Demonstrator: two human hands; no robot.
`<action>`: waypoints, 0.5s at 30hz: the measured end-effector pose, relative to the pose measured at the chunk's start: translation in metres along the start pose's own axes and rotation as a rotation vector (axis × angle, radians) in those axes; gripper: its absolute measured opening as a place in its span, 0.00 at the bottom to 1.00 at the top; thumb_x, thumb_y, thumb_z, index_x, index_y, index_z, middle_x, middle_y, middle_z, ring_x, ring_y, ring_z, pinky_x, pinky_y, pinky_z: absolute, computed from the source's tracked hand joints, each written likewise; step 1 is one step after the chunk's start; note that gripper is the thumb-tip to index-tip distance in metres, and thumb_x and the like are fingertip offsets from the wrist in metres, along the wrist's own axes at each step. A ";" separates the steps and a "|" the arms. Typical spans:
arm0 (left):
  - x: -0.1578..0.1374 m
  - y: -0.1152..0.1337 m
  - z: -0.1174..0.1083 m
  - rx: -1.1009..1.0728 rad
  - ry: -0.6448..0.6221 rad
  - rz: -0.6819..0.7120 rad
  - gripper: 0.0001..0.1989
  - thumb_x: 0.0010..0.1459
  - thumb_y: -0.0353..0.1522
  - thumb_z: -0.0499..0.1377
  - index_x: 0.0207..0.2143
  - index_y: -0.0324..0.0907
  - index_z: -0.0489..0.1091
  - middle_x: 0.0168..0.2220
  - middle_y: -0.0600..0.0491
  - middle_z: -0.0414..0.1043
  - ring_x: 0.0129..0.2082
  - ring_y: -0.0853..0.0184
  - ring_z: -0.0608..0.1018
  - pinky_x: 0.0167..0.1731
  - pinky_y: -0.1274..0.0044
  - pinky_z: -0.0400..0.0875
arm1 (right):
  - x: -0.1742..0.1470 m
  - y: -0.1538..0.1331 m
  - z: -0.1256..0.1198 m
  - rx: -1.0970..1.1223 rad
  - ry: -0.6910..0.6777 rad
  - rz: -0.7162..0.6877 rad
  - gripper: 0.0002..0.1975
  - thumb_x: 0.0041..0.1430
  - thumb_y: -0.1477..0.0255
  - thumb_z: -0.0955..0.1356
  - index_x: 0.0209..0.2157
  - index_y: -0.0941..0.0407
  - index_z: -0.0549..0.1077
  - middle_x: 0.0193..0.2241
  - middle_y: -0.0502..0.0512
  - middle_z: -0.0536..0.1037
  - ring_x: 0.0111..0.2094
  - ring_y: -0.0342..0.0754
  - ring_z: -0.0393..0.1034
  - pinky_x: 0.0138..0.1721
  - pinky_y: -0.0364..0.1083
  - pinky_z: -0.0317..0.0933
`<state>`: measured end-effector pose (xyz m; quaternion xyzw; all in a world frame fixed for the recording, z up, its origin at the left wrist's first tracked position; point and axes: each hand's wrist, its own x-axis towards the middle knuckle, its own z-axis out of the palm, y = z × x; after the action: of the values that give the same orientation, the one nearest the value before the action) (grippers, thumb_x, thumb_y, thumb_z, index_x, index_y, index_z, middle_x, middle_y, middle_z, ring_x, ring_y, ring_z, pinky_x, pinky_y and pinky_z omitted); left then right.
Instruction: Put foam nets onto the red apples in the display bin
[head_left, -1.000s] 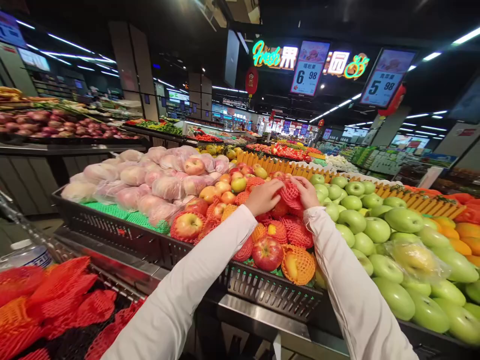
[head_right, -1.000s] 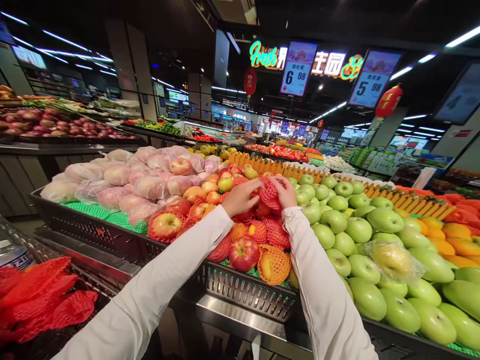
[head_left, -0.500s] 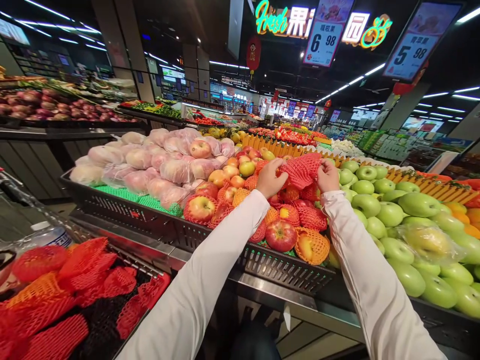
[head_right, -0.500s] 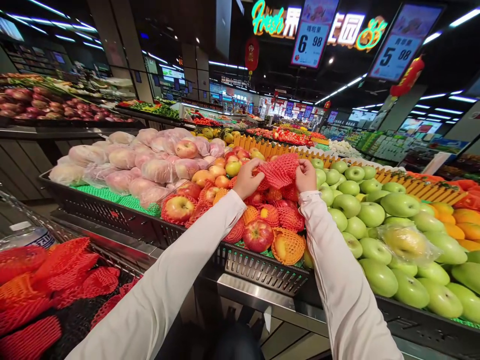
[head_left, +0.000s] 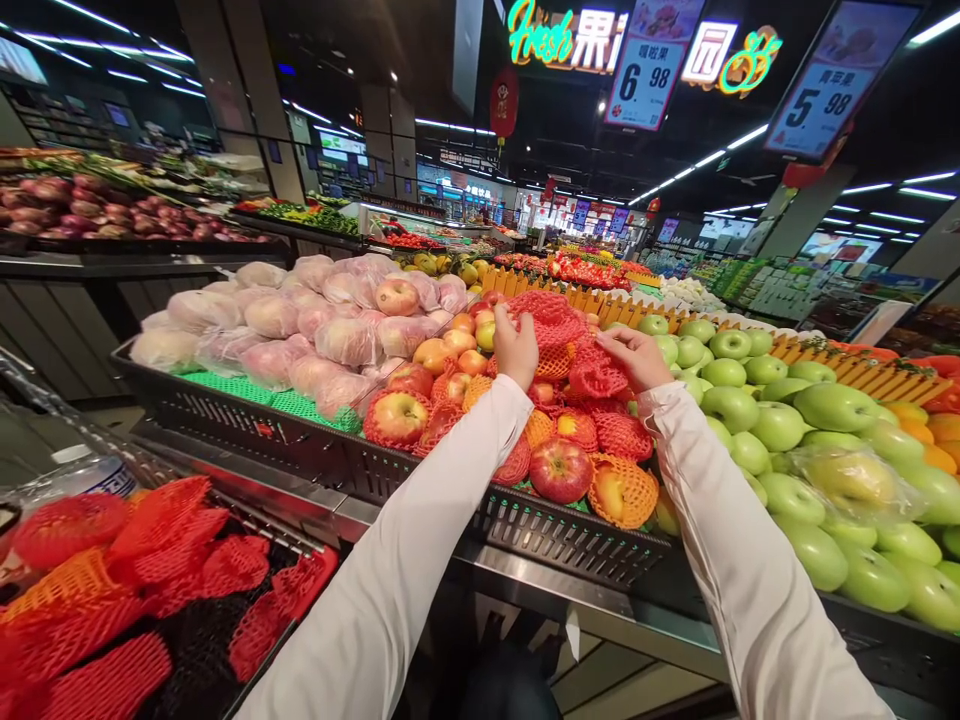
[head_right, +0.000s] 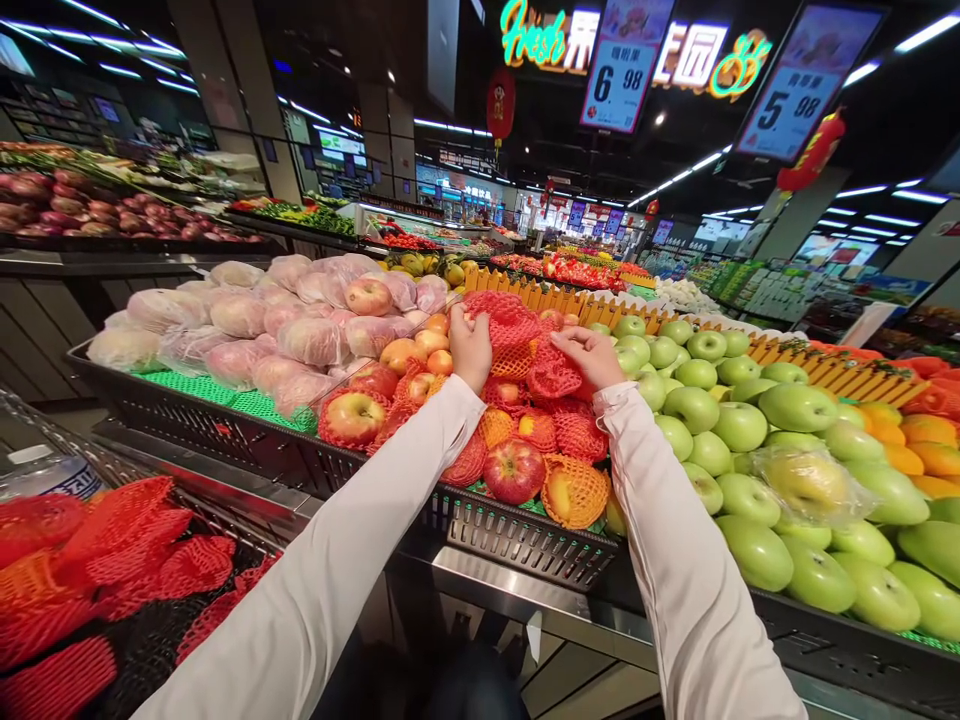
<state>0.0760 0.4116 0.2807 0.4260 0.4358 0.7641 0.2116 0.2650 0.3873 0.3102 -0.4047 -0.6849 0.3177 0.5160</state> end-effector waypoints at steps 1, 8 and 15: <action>0.000 0.000 0.000 -0.019 -0.011 0.021 0.06 0.61 0.28 0.57 0.40 0.42 0.63 0.28 0.57 0.65 0.31 0.68 0.72 0.40 0.75 0.67 | -0.001 0.000 0.000 -0.021 -0.053 0.008 0.21 0.40 0.52 0.77 0.26 0.55 0.76 0.22 0.47 0.73 0.22 0.41 0.61 0.26 0.44 0.55; -0.002 0.004 0.007 -0.318 -0.216 0.055 0.05 0.61 0.30 0.60 0.35 0.40 0.64 0.34 0.54 0.71 0.34 0.71 0.74 0.39 0.79 0.69 | -0.008 0.001 0.007 -0.247 -0.757 0.159 0.21 0.39 0.55 0.78 0.26 0.59 0.79 0.22 0.50 0.76 0.24 0.42 0.65 0.30 0.45 0.59; -0.016 0.019 0.002 -0.491 -0.619 -0.192 0.20 0.59 0.44 0.62 0.45 0.41 0.63 0.21 0.60 0.66 0.19 0.74 0.70 0.23 0.81 0.67 | -0.009 -0.002 0.010 0.055 -0.287 0.166 0.21 0.40 0.53 0.77 0.27 0.55 0.74 0.20 0.50 0.73 0.21 0.44 0.62 0.23 0.46 0.59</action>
<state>0.0877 0.3912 0.2901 0.5301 0.1938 0.6577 0.4989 0.2560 0.3783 0.3047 -0.3960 -0.7068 0.4325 0.3956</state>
